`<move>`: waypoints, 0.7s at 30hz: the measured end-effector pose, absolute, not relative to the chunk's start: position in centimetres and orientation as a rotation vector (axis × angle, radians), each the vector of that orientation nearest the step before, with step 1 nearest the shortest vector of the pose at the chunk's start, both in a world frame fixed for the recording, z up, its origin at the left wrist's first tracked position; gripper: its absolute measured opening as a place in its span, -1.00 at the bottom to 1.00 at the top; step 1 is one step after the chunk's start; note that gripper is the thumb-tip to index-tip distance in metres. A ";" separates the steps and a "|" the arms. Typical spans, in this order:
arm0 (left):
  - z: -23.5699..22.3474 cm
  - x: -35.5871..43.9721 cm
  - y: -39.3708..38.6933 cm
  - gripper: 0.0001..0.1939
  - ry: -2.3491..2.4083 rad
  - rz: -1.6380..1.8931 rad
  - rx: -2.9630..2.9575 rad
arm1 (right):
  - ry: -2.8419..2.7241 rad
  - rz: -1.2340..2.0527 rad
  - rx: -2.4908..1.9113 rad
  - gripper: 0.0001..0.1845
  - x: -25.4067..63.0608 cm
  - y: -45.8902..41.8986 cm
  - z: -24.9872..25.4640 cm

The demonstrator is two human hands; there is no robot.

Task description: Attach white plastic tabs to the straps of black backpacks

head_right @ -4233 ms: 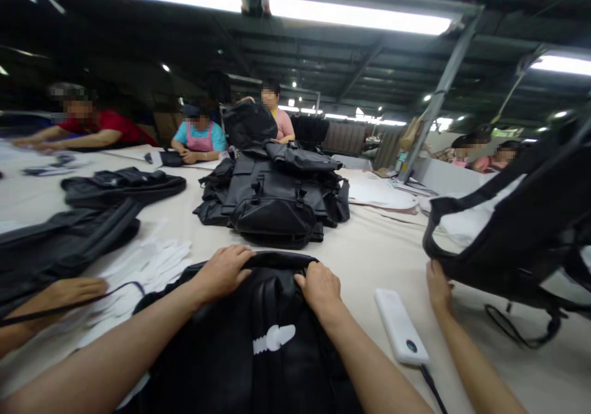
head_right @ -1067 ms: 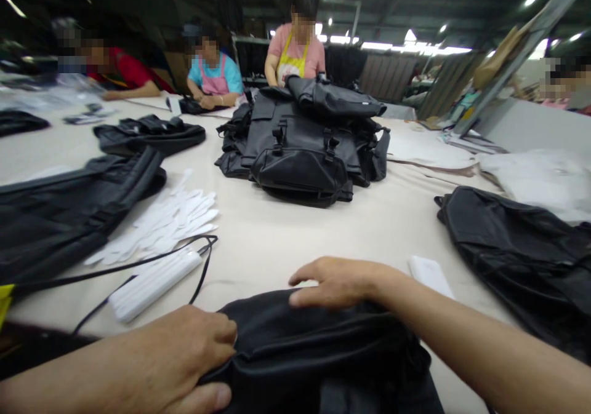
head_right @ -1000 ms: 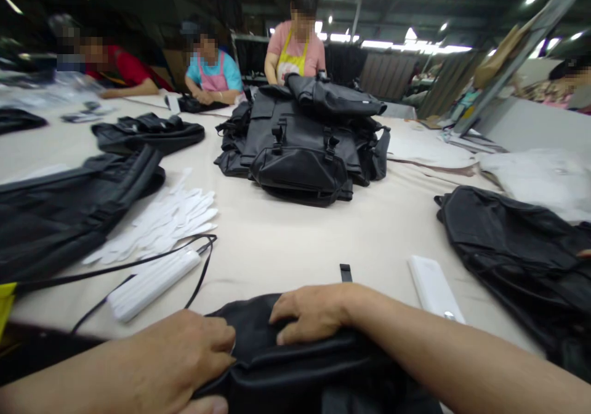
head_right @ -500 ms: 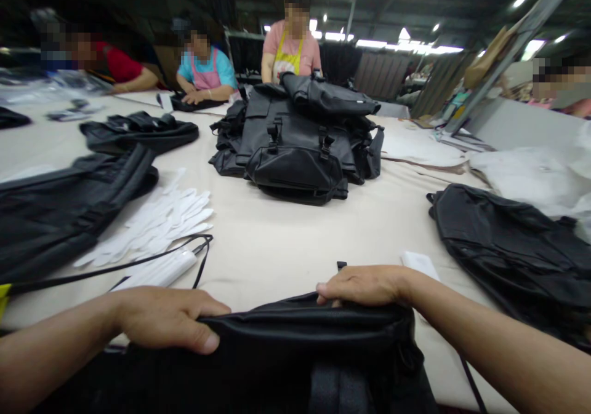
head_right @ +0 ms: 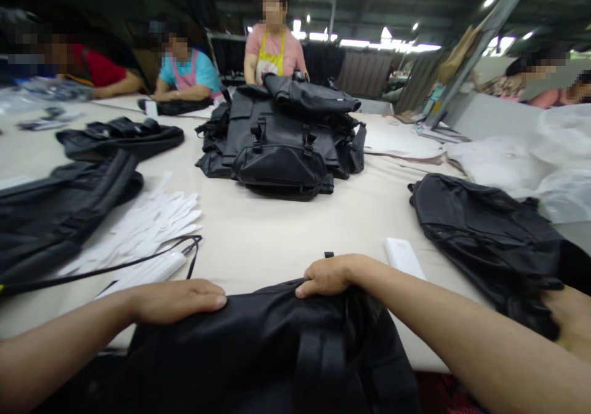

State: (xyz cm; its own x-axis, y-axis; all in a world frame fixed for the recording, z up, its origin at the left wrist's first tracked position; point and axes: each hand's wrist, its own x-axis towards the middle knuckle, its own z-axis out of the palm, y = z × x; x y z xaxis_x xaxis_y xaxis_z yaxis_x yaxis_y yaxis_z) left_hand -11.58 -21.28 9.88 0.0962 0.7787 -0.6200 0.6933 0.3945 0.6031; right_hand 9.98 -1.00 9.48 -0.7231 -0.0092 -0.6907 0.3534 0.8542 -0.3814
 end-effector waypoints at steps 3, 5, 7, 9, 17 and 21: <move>8.7 -12.1 -20.0 -0.53 1.567 0.003 1.349 | 2.453 -0.360 0.394 -0.21 9.9 -1.5 9.0; 8.2 -12.3 -19.5 -0.50 1.590 -0.036 1.339 | 2.504 -0.272 0.464 -0.16 9.9 -1.7 8.8; 8.1 -12.3 -19.2 -0.47 1.555 -0.045 1.375 | 2.453 -0.343 0.479 -0.11 10.0 -1.6 8.6; 8.2 -12.4 -19.3 -0.48 1.491 -0.036 1.425 | 2.356 -0.449 0.491 -0.05 10.0 -1.3 8.5; 8.5 -12.4 -20.6 -0.45 1.396 0.093 1.386 | 2.225 -0.789 0.530 -0.04 12.1 -1.7 9.5; 8.4 -11.5 -20.1 -0.37 1.393 -0.030 1.406 | 2.142 -0.733 0.566 -0.03 12.5 -2.4 8.8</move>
